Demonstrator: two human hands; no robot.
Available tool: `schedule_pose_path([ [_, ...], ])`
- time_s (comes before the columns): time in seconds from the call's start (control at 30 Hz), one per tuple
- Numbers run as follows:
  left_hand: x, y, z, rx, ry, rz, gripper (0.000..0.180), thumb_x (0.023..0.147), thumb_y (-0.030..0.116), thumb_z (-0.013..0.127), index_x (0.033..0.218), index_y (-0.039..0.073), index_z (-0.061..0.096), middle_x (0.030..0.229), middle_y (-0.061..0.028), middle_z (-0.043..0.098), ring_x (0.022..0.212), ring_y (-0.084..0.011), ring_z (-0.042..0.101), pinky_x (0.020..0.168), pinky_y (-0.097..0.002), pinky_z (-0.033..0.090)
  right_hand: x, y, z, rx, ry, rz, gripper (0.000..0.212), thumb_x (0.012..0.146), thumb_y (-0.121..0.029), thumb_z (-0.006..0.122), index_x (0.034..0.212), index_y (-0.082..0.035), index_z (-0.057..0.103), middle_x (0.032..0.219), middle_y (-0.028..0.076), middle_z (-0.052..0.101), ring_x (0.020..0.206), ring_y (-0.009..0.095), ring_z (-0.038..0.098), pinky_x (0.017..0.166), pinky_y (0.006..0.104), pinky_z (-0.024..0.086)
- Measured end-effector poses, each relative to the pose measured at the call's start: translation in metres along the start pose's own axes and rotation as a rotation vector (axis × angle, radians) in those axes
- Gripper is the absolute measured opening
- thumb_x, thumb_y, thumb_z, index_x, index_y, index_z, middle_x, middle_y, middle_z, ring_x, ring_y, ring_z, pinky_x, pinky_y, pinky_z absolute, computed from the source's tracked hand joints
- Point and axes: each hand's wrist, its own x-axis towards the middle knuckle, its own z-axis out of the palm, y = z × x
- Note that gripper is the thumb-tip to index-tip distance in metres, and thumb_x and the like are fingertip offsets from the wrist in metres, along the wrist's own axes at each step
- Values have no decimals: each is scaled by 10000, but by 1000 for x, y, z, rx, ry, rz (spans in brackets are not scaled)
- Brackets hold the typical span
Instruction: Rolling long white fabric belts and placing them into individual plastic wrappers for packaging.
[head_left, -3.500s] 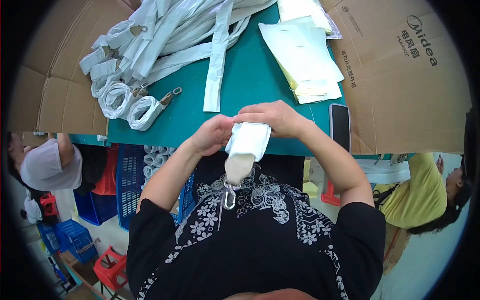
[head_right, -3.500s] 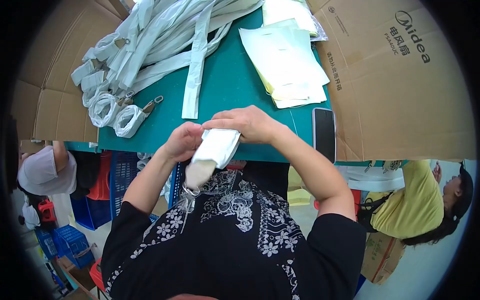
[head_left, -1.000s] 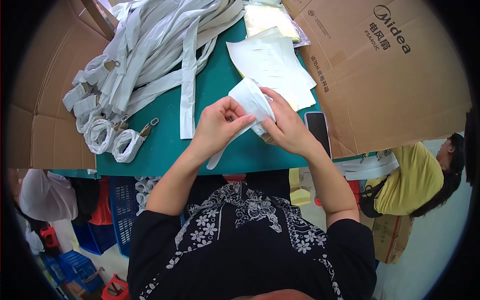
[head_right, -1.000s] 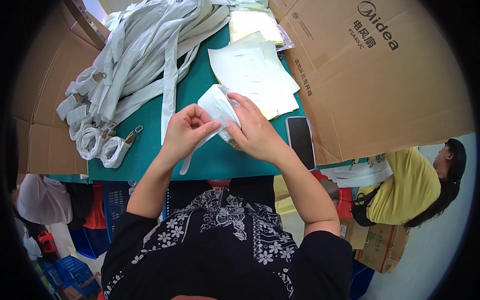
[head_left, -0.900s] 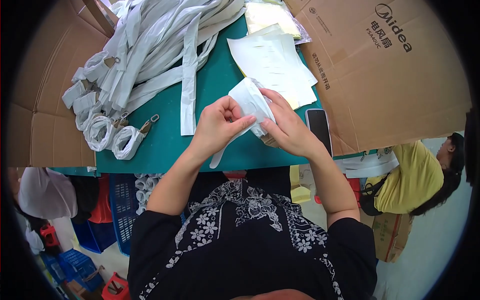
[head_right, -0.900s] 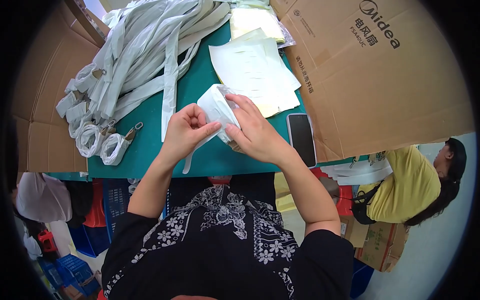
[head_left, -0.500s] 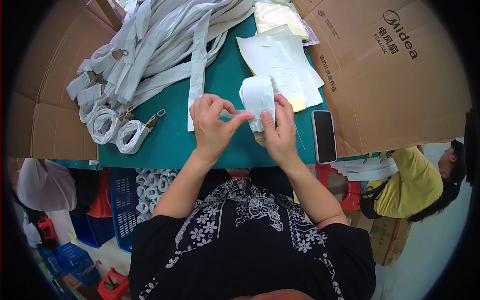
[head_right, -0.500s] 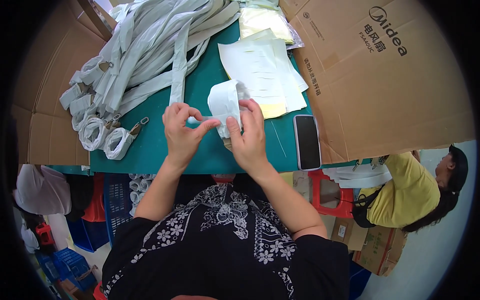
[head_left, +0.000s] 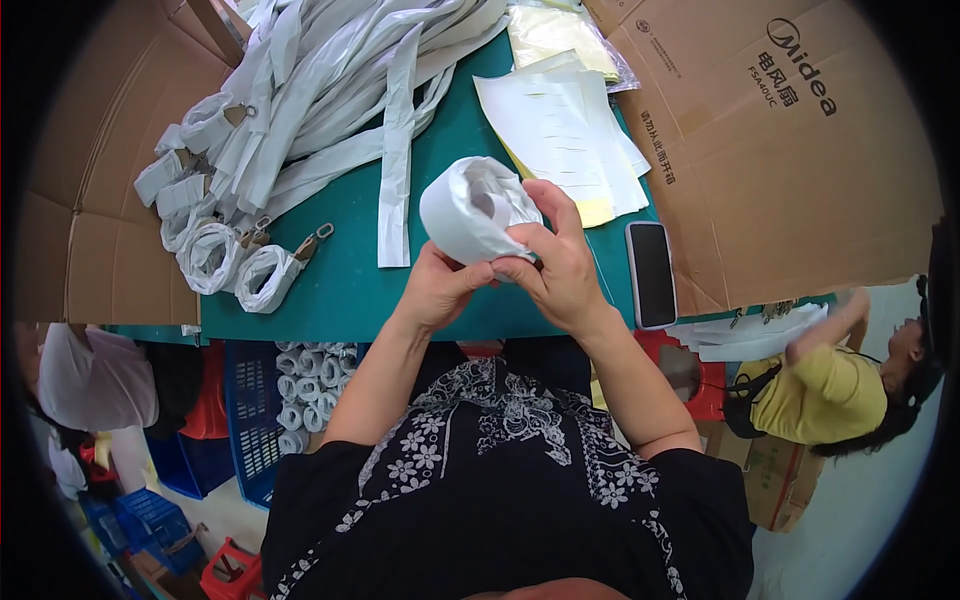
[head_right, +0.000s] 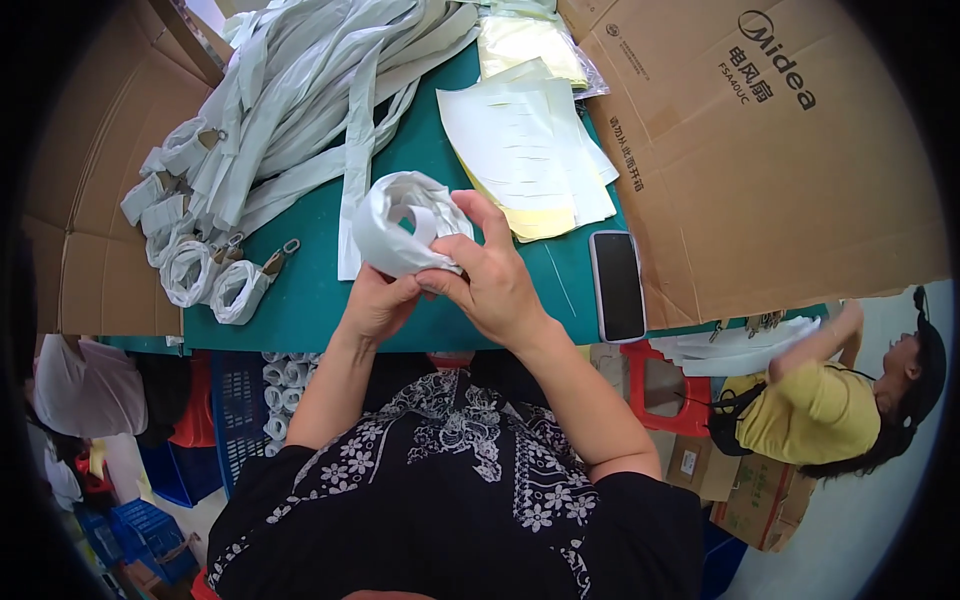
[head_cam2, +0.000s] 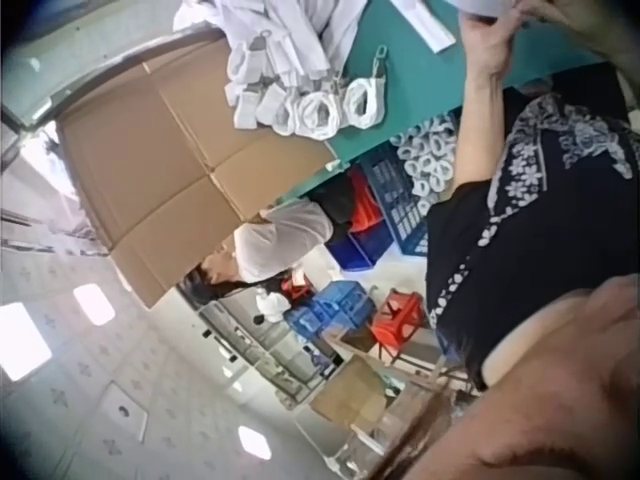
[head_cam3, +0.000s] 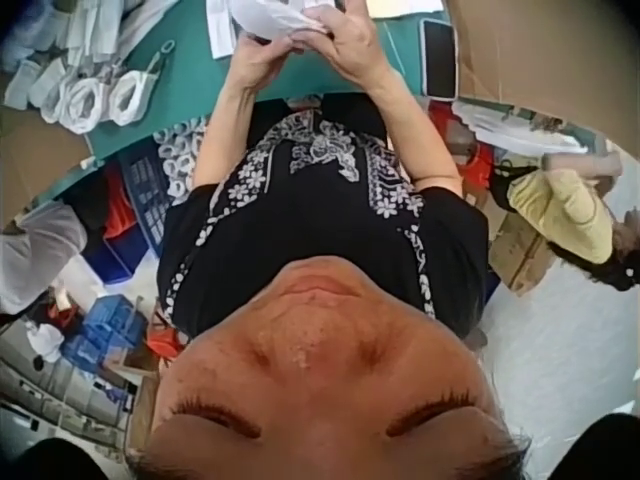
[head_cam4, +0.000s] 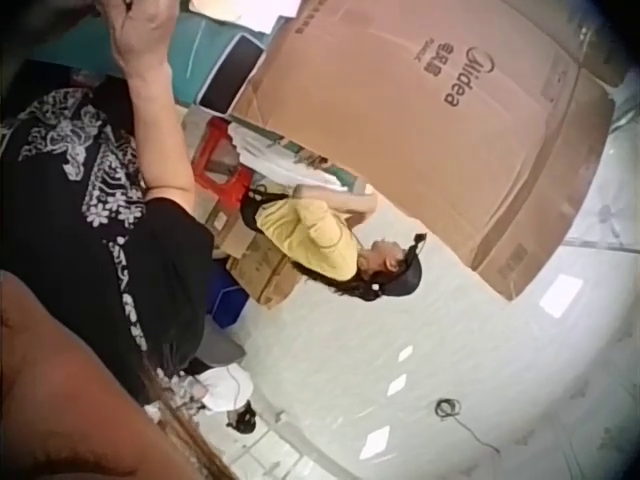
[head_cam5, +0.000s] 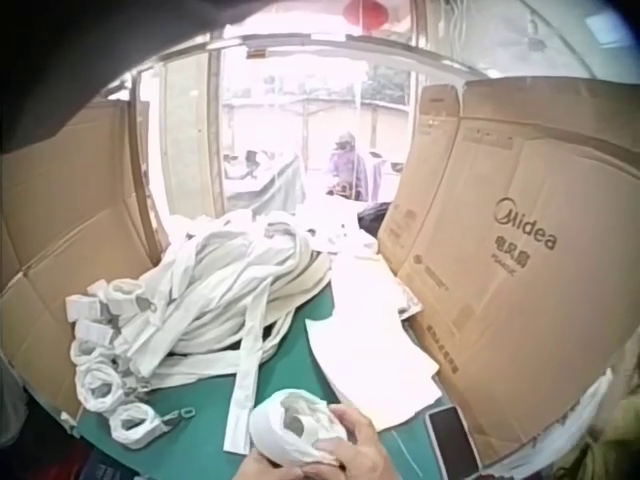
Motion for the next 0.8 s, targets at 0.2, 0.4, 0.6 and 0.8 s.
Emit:
schedule_pose_path([
  [0.2,1,-7,-13,-20,-112,22,543,735,110,734,1197,27,461,1066,-93,583,928,-188,578,702,-294,485,4,-13,1,37,74,36,354,664,-194,770,925,-29,598,1329,233,370,1090,327,519,843,371,474],
  [0.4,-1,-2,-2,588,346,370,531,696,135,756,1133,29,473,1089,-74,512,955,-158,516,789,-277,437,0,6,-1,-119,164,-20,282,664,-163,771,853,-29,611,1227,182,506,775,200,639,556,260,510],
  [0.6,-4,69,30,1879,145,779,418,610,400,764,906,131,641,1087,-68,489,1021,-259,427,904,-399,293,7,-4,-6,-327,26,-254,256,611,-163,781,769,-63,605,1094,92,549,745,206,606,578,277,500],
  [0.8,-2,62,12,1605,-154,656,120,670,214,738,710,123,669,843,19,586,874,-198,500,823,-351,318,15,0,-7,-156,-152,-202,299,628,-219,779,816,-61,609,1175,105,500,818,248,585,600,277,497],
])
